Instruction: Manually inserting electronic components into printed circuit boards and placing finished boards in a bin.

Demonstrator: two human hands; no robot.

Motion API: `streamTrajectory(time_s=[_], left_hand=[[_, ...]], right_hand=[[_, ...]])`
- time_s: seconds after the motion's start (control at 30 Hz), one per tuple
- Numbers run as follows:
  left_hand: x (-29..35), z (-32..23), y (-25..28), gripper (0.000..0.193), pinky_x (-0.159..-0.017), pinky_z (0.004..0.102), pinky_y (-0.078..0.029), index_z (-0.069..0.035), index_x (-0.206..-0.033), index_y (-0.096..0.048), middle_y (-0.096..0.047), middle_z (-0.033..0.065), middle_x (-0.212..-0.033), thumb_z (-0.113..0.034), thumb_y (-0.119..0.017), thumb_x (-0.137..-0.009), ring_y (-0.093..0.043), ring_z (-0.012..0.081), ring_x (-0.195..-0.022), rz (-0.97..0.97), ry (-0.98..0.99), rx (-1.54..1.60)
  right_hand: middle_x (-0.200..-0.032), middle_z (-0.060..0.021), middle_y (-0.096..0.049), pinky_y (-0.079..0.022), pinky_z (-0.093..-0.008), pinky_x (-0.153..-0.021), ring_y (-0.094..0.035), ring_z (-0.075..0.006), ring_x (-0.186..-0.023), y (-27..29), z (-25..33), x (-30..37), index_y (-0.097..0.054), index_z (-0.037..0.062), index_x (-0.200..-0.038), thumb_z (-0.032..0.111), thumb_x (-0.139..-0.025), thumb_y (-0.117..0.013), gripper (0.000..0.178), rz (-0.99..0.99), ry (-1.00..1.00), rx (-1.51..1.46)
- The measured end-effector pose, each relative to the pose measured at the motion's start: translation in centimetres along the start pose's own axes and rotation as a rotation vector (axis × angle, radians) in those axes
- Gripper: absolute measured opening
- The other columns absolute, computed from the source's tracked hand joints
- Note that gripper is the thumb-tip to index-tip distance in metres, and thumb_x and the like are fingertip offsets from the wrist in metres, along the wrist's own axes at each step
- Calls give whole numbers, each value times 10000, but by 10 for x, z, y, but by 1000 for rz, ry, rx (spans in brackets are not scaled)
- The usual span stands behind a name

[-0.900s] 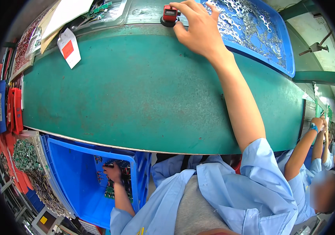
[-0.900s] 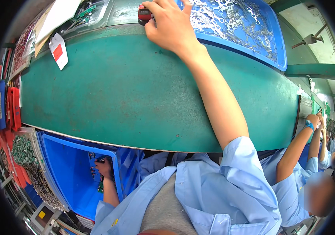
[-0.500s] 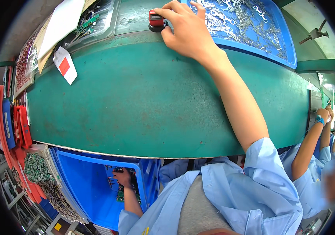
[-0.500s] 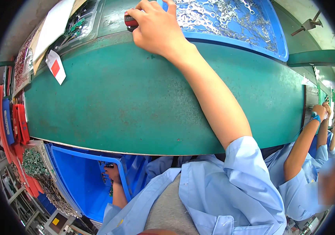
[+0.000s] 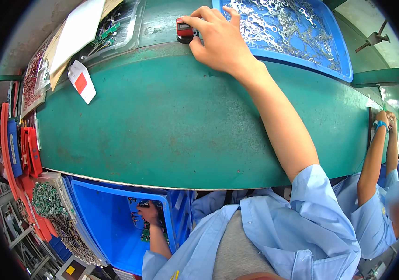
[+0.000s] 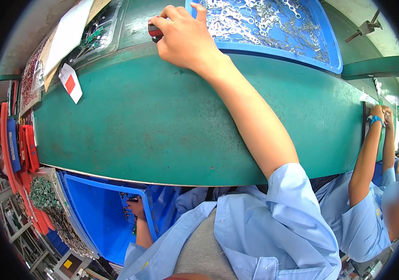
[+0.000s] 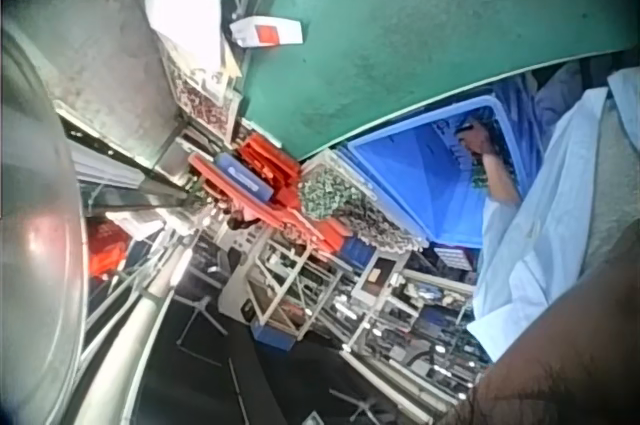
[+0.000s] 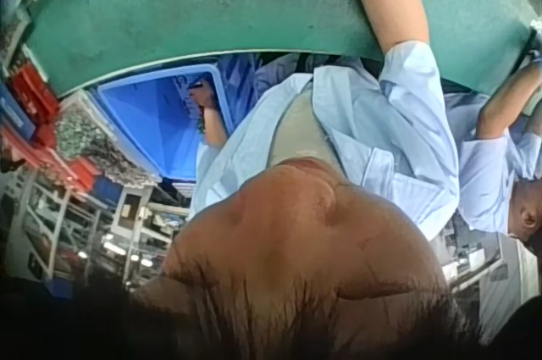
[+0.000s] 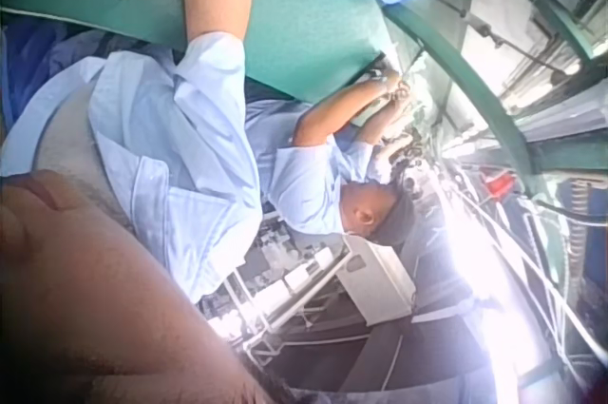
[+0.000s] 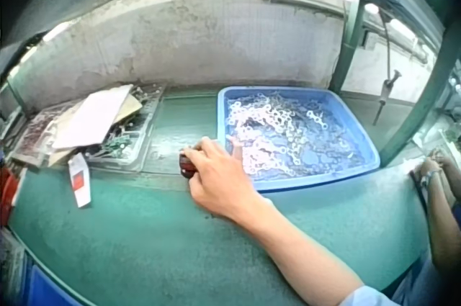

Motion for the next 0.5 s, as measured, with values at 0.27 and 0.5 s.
streamTrajectory(time_s=[0.27, 0.5], left_hand=[[18, -9, 14, 878, -1065, 562, -473, 19, -1559, -348, -518, 295, -1473, -520, -684, -953, -596, 518, -1214, -113, -41, -288], [20, -3, 23, 794, -1080, 524, -473, -2, -1548, -410, -568, 258, -1460, -443, -684, -948, -602, 474, -1244, -11, -122, -212]], right_hand=[[-1144, -162, -654, -326, -590, -1138, -629, -357, -1035, 8, -5, 1, -651, 52, -1275, 83, -874, -572, 410, -62, -13, -25], [-1178, -139, -706, -375, -453, -1102, -649, -319, -1098, 1, -2, 2, -660, 59, -1349, 98, -798, -664, 553, 161, -279, -338]])
Point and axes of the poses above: each hand's wrist, its own x-axis away from the middle knuckle, its own y-axis out of the back of the hand, z = x × y, the point moved 3 cm from there along -x, towards the middle knuckle
